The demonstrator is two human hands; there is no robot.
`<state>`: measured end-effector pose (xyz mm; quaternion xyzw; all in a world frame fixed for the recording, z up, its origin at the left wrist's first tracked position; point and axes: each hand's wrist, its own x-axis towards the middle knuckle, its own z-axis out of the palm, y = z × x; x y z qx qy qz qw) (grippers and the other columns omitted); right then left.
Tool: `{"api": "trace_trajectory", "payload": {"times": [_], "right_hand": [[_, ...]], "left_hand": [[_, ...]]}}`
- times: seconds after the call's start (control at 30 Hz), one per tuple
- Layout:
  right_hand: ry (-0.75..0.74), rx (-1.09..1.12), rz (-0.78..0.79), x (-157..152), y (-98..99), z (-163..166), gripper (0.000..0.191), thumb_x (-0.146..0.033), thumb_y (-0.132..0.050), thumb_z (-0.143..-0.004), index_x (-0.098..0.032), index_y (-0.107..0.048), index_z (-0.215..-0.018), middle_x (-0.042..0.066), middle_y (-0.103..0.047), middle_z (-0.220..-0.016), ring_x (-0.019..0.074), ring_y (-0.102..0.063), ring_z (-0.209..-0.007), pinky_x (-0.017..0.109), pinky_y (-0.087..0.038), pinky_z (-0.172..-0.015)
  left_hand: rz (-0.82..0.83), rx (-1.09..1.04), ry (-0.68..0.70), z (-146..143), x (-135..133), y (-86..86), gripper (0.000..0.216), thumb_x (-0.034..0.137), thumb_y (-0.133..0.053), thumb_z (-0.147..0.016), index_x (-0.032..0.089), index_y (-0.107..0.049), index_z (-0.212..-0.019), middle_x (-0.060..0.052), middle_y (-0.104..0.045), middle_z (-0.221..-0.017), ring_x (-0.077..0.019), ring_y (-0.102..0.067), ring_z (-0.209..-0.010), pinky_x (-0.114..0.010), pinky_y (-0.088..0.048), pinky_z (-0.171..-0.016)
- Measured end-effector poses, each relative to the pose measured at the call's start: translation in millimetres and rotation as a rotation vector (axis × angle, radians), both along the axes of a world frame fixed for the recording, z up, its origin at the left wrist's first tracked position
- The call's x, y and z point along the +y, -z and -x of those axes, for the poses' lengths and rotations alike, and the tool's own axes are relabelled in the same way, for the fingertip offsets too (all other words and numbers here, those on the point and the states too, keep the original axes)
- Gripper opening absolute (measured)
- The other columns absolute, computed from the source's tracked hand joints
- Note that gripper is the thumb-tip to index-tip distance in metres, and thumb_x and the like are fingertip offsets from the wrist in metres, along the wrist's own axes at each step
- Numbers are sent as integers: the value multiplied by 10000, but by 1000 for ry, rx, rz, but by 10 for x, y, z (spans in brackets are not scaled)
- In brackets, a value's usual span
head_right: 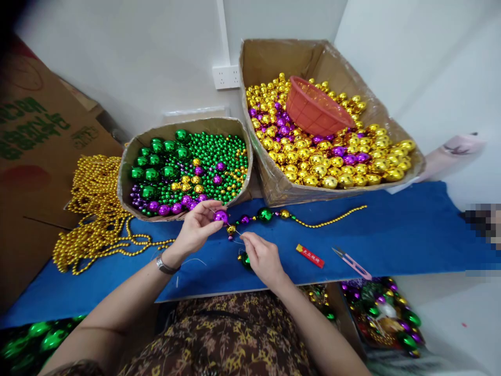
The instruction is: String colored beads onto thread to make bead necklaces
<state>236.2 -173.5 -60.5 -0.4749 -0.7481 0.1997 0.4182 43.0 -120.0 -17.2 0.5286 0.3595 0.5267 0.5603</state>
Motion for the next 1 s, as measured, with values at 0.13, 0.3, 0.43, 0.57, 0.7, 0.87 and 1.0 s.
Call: {"api": "trace_trajectory", "payload": {"times": [0.13, 0.3, 0.43, 0.57, 0.7, 0.87, 1.0], "right_hand": [[17, 8, 4, 2, -9, 0, 222, -239, -418, -972, -212, -628, -1039, 47, -740, -952, 162, -714, -782, 249, -561, -735], [77, -3, 24, 15, 11, -62, 217, -258, -416, -975, -214, -625, -1008, 36, -732, -836, 165, -704, -703, 250, -557, -704], [98, -5, 5, 40, 28, -67, 207, -250, -410, -977, -209, -612, -997, 38, -721, -800, 169, -695, -688, 256, -548, -717], [96, -16, -28, 53, 29, -58, 207, -245, -409, -977, -202, -609, -1003, 41, -718, -817, 162, -688, -680, 251, -541, -705], [110, -33, -33, 38, 24, -94, 205, -250, -407, -977, -203, -606, -999, 39, -713, -797, 160, -681, -664, 253, -541, -700], [142, -13, -28, 26, 13, -158, 199, -254, -418, -972, -202, -607, -1007, 39, -716, -792, 164, -690, -675, 254, -546, -706], [137, 7, -11, 37, -10, -147, 202, -262, -420, -971, -211, -613, -1005, 38, -729, -804, 167, -704, -694, 249, -552, -713]], "left_hand": [[28, 13, 88, 15, -11, -61, 445, 236, -778, -730, 189, -613, -1141, -99, -678, -1105, -167, -636, -941, -273, -516, -810], [-81, 188, -51, 89, 442, -186, 286, 315, -664, -830, 187, -648, -1086, -85, -688, -1024, -192, -637, -929, -297, -507, -801], [-228, 753, -108, -74, 1004, -150, 167, 136, -700, -741, 181, -682, -900, -66, -680, -828, -232, -628, -850, -336, -452, -839], [-220, 995, -61, -370, 1335, -26, 163, 3, -640, -708, 144, -645, -788, -109, -646, -756, -319, -612, -955, -411, -403, -896], [-200, 988, -67, -503, 1407, 4, 142, 10, -606, -745, 147, -631, -772, -122, -650, -773, -313, -592, -1000, -401, -401, -889], [-138, 811, -60, -318, 1210, -164, 153, 147, -655, -759, 178, -684, -906, -71, -668, -819, -225, -623, -855, -294, -451, -721], [211, 82, 17, -76, 837, -283, 234, 288, -712, -743, 172, -670, -941, -55, -687, -826, -148, -633, -698, -227, -450, -560]]}}
